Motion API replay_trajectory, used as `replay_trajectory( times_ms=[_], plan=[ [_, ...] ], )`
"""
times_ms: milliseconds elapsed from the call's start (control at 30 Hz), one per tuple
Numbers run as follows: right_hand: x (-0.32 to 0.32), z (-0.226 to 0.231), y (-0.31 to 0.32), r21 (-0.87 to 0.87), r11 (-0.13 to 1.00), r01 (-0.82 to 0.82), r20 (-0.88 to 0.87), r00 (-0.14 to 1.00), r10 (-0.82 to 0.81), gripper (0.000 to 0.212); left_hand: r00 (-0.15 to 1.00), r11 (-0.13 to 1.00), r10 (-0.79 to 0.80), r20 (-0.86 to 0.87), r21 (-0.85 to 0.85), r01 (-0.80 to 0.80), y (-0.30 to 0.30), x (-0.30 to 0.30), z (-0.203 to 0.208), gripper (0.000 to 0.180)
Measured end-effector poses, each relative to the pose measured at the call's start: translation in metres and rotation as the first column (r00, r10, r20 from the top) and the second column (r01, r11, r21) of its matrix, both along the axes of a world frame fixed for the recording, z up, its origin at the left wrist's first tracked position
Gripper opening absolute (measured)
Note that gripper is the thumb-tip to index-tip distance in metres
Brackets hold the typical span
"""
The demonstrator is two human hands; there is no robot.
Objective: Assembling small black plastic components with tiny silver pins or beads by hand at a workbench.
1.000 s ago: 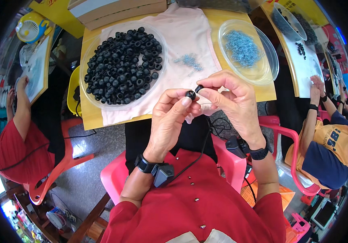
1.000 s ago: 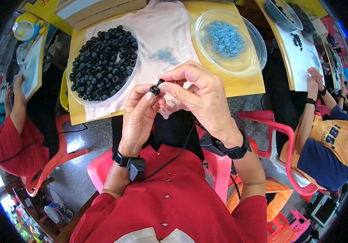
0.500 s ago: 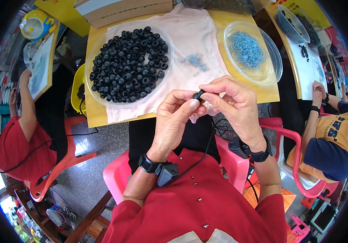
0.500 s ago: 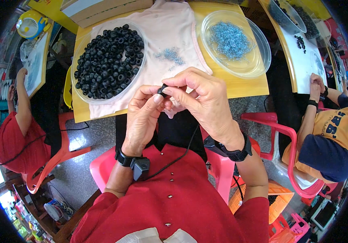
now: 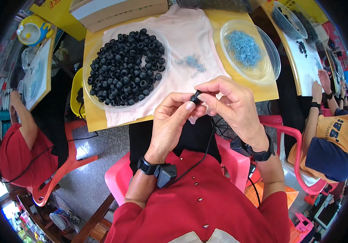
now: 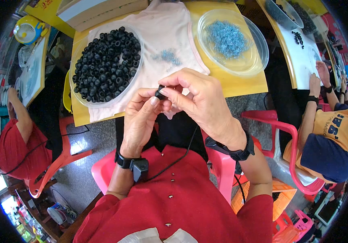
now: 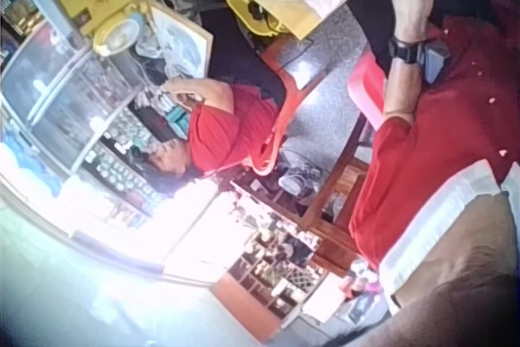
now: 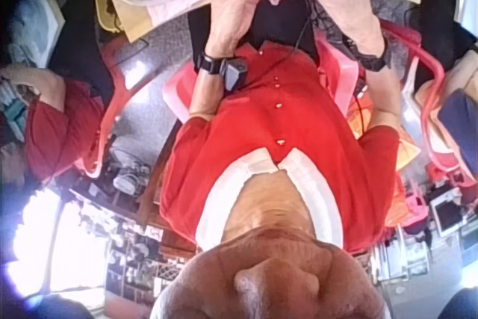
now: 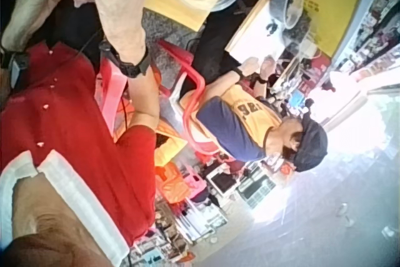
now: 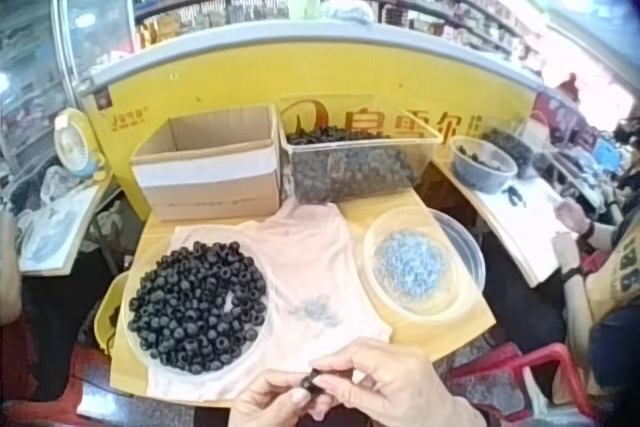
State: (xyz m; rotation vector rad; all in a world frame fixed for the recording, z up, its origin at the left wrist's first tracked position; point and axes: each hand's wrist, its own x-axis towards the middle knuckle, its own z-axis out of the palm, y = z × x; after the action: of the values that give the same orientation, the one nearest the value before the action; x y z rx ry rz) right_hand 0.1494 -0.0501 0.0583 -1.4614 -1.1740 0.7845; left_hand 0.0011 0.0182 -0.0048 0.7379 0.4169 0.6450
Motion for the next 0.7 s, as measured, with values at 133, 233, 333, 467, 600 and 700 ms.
replay_trajectory(
  times_ms=[133,233,333,467,600,700],
  plan=[
    [0.0015,-0.0032,0.0031,0.047,0.999,0.006,0.089,0.996,-0.010,0.011,1.000,1.000,0.011,-0.006,0.015,-0.011,0.0014,0.0009,0.0032,0.015],
    [0.0013,-0.0026,0.0035,0.029,1.000,-0.009,0.006,1.000,0.009,0.011,1.000,1.000,0.004,0.001,-0.008,-0.004,0.0034,0.0000,0.0023,0.014],
    [0.0015,-0.0028,0.0035,0.025,1.000,0.006,-0.046,0.999,-0.005,0.011,1.000,0.999,0.002,0.007,-0.039,-0.002,0.0053,0.0001,0.0008,0.013],
    [0.0033,-0.0038,0.0048,0.034,0.999,0.036,-0.025,0.999,-0.035,0.010,1.000,0.999,0.005,-0.006,-0.044,-0.005,0.0068,-0.0001,0.0024,0.012],
    [0.0026,-0.0036,0.0058,0.034,0.999,0.015,0.087,0.996,-0.018,0.010,1.000,0.999,-0.001,0.002,-0.040,0.001,0.0077,-0.0007,0.0008,0.012],
    [0.0017,-0.0059,0.0063,0.044,0.999,0.021,0.109,0.994,-0.026,0.010,1.000,1.000,0.014,-0.005,-0.025,-0.014,0.0069,0.0009,0.0016,0.011]
  ],
)
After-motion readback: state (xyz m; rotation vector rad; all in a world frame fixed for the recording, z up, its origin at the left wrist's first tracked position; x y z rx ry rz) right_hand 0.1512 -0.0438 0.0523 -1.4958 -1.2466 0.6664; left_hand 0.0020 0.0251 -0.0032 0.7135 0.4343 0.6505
